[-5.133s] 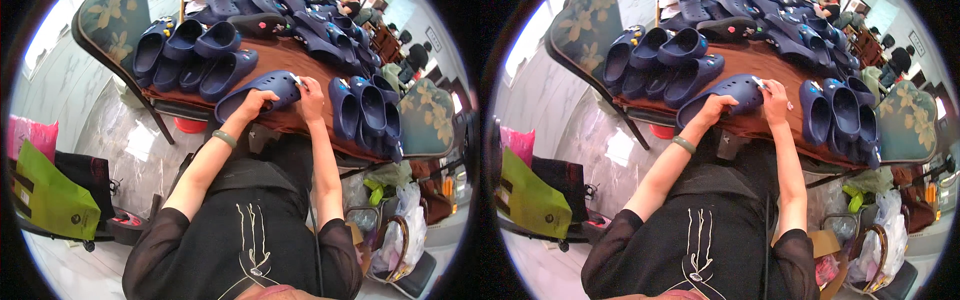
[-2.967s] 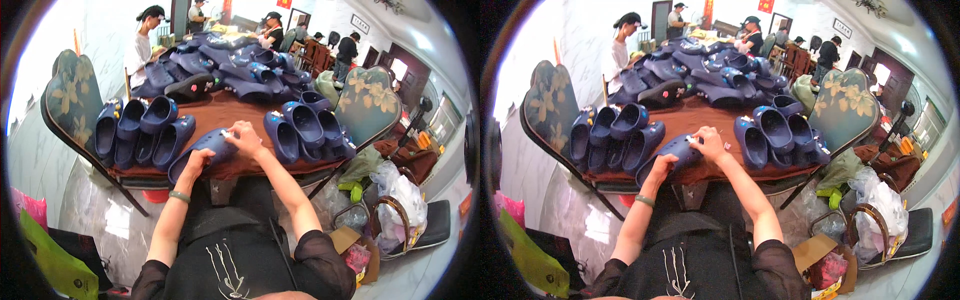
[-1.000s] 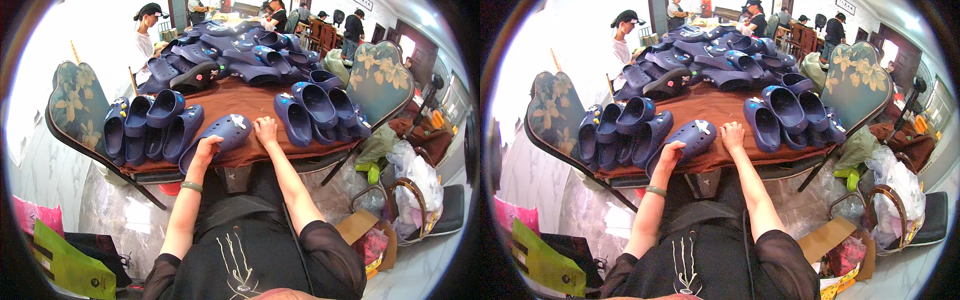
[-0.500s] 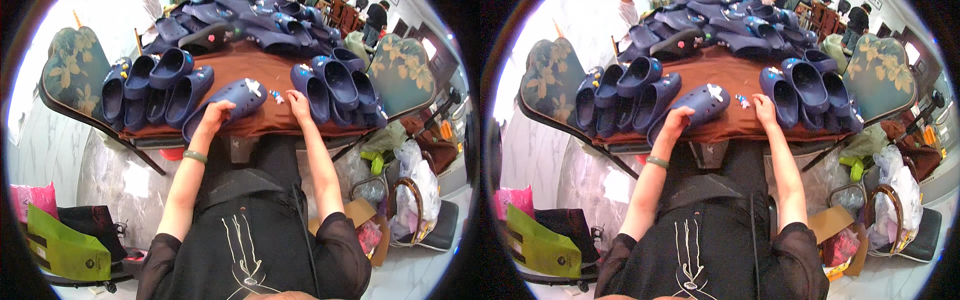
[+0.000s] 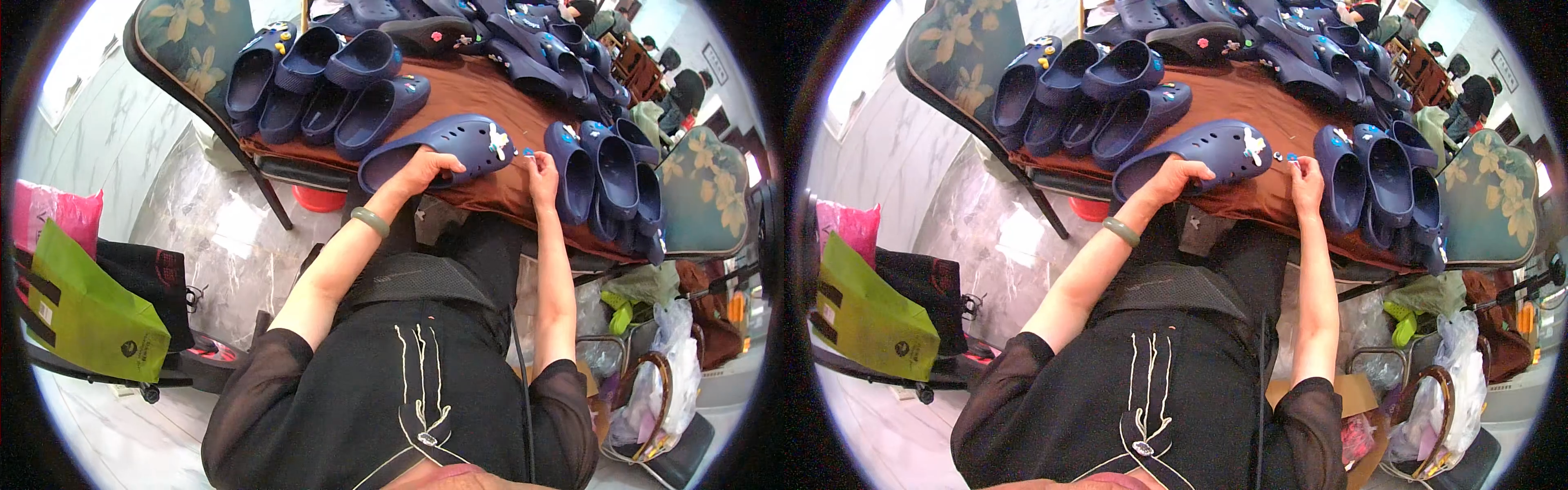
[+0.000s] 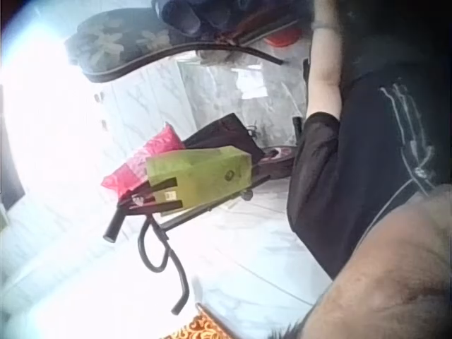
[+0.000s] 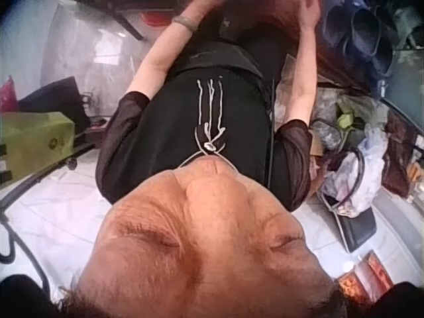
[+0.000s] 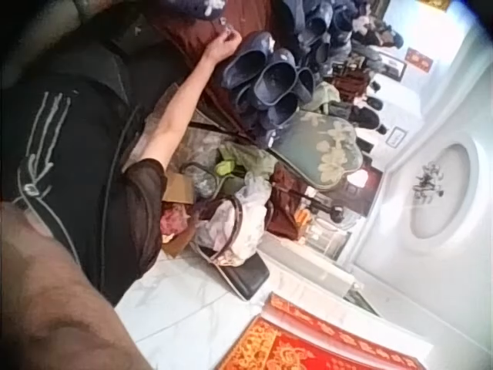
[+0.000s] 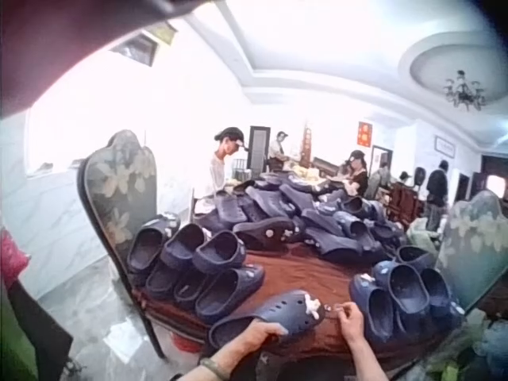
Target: Manually attaching small charms or decorations into the holes of plastic clogs.
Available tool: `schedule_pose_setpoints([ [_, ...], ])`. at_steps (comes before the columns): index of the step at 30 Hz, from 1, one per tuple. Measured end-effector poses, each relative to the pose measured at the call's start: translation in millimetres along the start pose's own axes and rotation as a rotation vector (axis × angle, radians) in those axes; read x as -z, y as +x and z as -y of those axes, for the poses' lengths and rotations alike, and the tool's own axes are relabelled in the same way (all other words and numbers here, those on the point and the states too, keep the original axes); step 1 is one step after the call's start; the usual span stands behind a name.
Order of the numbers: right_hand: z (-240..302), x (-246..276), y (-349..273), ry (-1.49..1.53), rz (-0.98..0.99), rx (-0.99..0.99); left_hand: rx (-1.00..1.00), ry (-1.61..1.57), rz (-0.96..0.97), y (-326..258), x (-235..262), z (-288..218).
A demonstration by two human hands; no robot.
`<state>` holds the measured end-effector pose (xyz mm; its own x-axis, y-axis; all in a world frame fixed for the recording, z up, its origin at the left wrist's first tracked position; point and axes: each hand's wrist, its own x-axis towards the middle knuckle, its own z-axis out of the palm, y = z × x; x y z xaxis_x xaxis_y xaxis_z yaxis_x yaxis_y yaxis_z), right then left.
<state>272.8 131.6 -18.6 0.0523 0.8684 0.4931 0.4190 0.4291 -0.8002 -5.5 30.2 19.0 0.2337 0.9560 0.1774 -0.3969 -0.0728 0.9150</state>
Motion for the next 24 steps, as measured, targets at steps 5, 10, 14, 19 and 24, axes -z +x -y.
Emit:
schedule_pose_setpoints([
  [5,90,-15,4,0.201,-0.009,0.046,-0.09,0.044,-0.032,-7,4,10],
  [10,158,-44,1,-0.113,0.367,0.33,-0.083,0.106,-0.064,-16,-7,0],
  [14,137,-61,25,-0.054,0.46,0.079,0.077,-0.079,-0.116,3,-6,-11],
  [19,93,-55,60,0.253,0.213,0.105,0.174,-0.147,-0.167,33,20,-3],
  [24,67,-18,42,0.398,0.33,-0.196,0.214,-0.188,-0.222,37,28,-2],
])
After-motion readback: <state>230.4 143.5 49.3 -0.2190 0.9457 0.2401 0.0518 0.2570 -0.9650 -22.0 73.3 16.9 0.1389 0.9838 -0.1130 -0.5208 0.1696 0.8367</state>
